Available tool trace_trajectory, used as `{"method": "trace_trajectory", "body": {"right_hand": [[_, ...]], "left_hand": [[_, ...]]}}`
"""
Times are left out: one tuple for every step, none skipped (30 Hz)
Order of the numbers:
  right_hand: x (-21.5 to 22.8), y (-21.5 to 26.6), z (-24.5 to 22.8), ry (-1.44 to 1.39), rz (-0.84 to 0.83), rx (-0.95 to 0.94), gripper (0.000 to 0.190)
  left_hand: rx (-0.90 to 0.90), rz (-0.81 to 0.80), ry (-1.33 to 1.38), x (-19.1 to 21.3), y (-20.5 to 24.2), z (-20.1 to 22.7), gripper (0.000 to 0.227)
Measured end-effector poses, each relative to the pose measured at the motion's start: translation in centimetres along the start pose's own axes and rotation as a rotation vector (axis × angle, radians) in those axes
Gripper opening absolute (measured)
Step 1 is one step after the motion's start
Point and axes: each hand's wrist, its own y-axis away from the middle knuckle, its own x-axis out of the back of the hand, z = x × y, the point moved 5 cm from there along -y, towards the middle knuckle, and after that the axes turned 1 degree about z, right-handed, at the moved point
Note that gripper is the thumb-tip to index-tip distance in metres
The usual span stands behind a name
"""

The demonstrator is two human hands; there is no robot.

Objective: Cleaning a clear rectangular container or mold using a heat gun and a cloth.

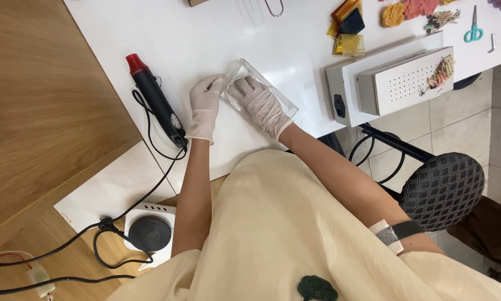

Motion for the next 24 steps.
{"method": "trace_trajectory", "body": {"right_hand": [[0.7,0.3,-0.2,-0.202,-0.094,-0.1,0.04],[1.3,0.5,-0.3,-0.203,-0.095,-0.102,0.04],[2.4,0.5,-1.5,-0.005,-0.021,0.105,0.043],[3.3,0.7,-2.7,0.193,0.054,0.311,0.049],[2.2,0.7,-2.7,0.191,0.055,0.311,0.049],[0.9,0.7,-2.6,0.251,0.036,0.265,0.05],[-0.2,0.7,-2.2,0.315,0.016,0.218,0.051],[-0.7,1.0,-2.1,0.317,0.016,0.216,0.051],[-1.0,1.0,-2.2,0.286,0.043,0.2,0.049],[-1.4,1.0,-2.2,0.255,0.07,0.184,0.048],[-1.5,1.2,-2.5,0.252,0.068,0.184,0.048],[-1.6,1.3,-2.5,0.207,0.055,0.14,0.048],[-1.6,1.3,-2.4,0.164,0.045,0.096,0.048],[-1.7,1.4,-2.5,0.163,0.045,0.097,0.048],[-1.9,1.4,-2.3,0.098,0.037,0.064,0.047],[-2.1,1.5,-2.2,0.033,0.029,0.03,0.046],[-2.2,1.5,-1.8,0.032,0.029,0.029,0.046],[-1.8,1.4,-1.3,0.072,0.121,0.018,0.049],[-1.4,1.5,-0.8,0.112,0.213,0.007,0.052],[-2.0,1.2,-0.4,0.111,0.213,0.005,0.052],[-2.3,1.2,0.2,0.125,0.227,-0.014,0.051],[-2.7,1.2,0.9,0.14,0.241,-0.034,0.052],[-3.4,1.2,1.3,0.142,0.241,-0.036,0.052],[-4.3,1.2,2.0,0.202,0.201,-0.094,0.052]], "left_hand": [[-0.015,0.026,-0.003,0.0,0.3,0.0,0.021],[-0.013,0.025,-0.004,-0.2,0.4,-0.4,0.021],[-0.01,0.035,-0.006,-0.2,0.4,-0.7,0.021],[-0.008,0.045,-0.008,-0.3,0.4,-1.0,0.021],[-0.008,0.046,-0.011,0.0,0.5,-0.9,0.021],[-0.019,0.036,-0.016,0.2,0.5,-0.7,0.02],[-0.03,0.024,-0.019,0.0,0.5,-0.5,0.02],[-0.031,0.022,-0.017,-0.2,0.6,-0.1,0.02],[-0.032,0.022,-0.058,-0.3,0.6,0.3,0.019],[-0.033,0.022,-0.099,-0.3,0.5,0.8,0.019],[-0.029,0.023,-0.1,-0.2,0.6,0.7,0.019],[-0.013,0.016,-0.106,-0.2,0.7,0.5,0.019],[-0.001,0.008,-0.11,-0.3,0.6,0.4,0.019],[-0.001,0.009,-0.111,-0.2,0.6,0.4,0.019],[-0.007,-0.006,-0.1,-0.3,0.6,0.4,0.02],[-0.013,-0.021,-0.089,-0.3,0.5,0.4,0.02],[-0.013,-0.021,-0.09,-0.3,0.7,0.8,0.02],[-0.012,-0.024,-0.105,-0.2,0.8,1.2,0.02],[-0.01,-0.028,-0.12,-0.2,1.0,1.6,0.02],[-0.009,-0.03,-0.121,-0.1,1.0,1.5,0.02],[0.004,-0.033,-0.112,-0.3,1.1,1.2,0.02],[0.017,-0.036,-0.103,-0.6,1.2,1.0,0.021],[0.017,-0.038,-0.101,-0.9,1.3,0.3,0.021],[0.014,-0.04,-0.091,-1.3,1.4,-0.4,0.022]]}}
